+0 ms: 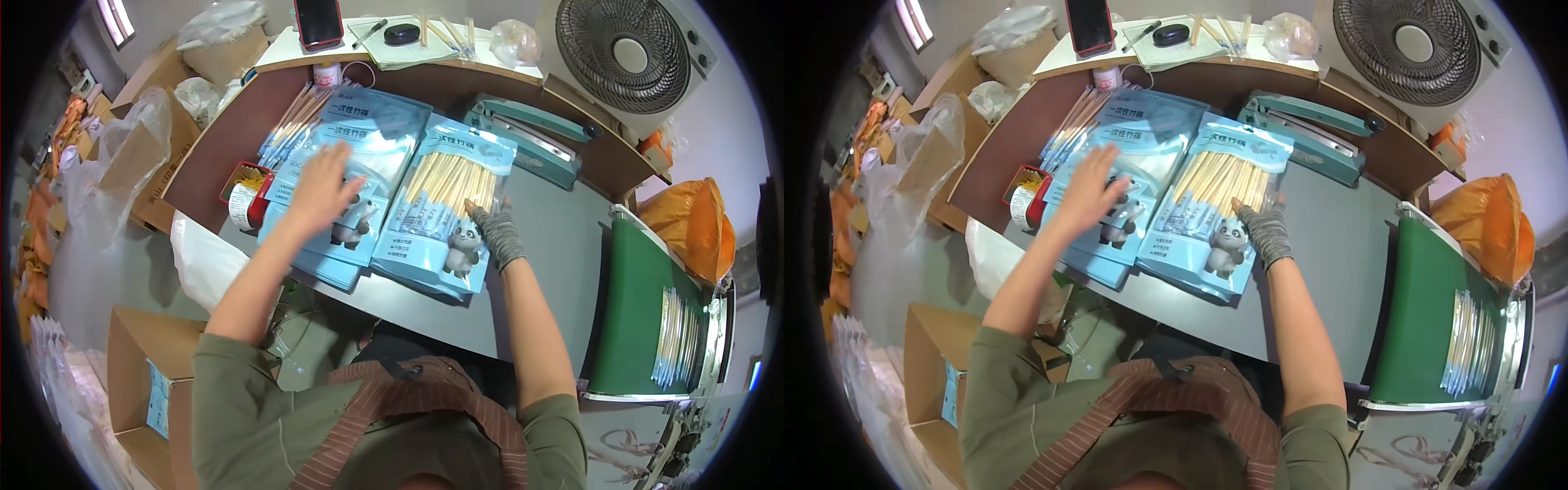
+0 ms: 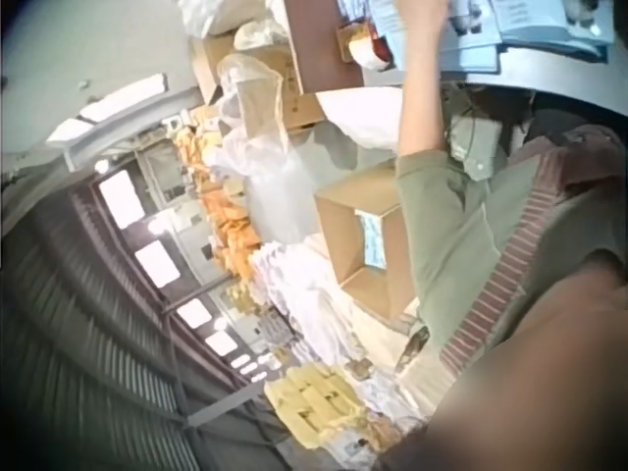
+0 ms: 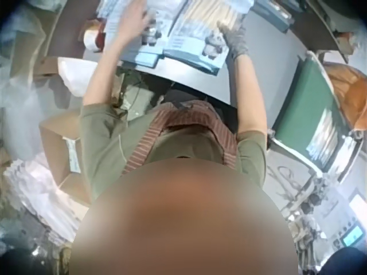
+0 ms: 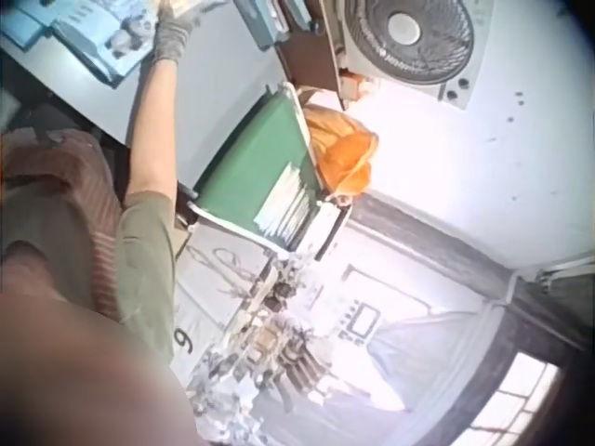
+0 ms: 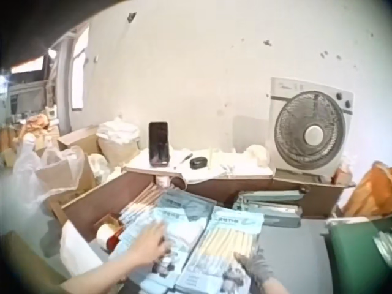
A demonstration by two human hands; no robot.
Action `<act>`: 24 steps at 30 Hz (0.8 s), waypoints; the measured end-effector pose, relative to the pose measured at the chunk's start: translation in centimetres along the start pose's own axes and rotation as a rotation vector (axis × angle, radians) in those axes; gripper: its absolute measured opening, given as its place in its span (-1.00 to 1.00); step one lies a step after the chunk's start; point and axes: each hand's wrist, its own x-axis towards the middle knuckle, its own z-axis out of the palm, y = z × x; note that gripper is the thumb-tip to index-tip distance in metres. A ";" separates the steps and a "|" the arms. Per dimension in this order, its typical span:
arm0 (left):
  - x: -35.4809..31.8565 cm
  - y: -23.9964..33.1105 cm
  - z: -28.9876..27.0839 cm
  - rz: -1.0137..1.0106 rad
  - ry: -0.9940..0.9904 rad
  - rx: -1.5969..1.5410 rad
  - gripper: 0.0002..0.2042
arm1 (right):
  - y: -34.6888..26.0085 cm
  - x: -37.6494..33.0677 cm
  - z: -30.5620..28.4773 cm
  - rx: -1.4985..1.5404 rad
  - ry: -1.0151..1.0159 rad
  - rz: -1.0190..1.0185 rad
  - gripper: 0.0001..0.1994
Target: Packaging bundles of wooden sticks into plastic bags and placing the finished bags into a shipping box.
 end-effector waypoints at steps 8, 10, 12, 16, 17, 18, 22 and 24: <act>-6.6 11.8 4.2 -0.482 -0.217 -1.015 -0.05 | 0.0 -10.2 -4.9 0.386 -0.509 0.498 -0.47; -9.4 14.8 6.0 -0.620 -0.264 -1.358 0.21 | 2.4 -14.4 -9.0 0.341 -0.644 0.498 -0.25; -12.6 20.1 2.0 -0.735 -0.357 -1.425 0.24 | 6.2 -19.0 -12.0 0.717 -0.468 0.691 -0.15; -19.3 23.5 2.1 -0.736 -0.360 -1.450 0.20 | 12.5 -13.2 -18.4 0.238 -0.843 0.489 -0.21; -20.7 23.5 1.4 -0.848 -0.418 -1.510 0.15 | 13.0 -11.5 -18.6 0.111 -0.911 0.394 -0.22; -22.0 23.3 0.9 -0.951 -0.481 -1.571 0.10 | 13.6 -10.0 -18.2 -0.007 -0.969 0.290 -0.24; -26.4 20.8 -3.2 -0.756 -0.425 -1.807 -0.22 | 15.8 -6.9 -16.0 -0.426 -1.094 -0.157 -0.29; -28.9 19.3 -5.0 -0.768 -0.142 -1.838 -0.23 | 16.7 -6.4 -13.8 -0.623 -1.107 -0.390 -0.31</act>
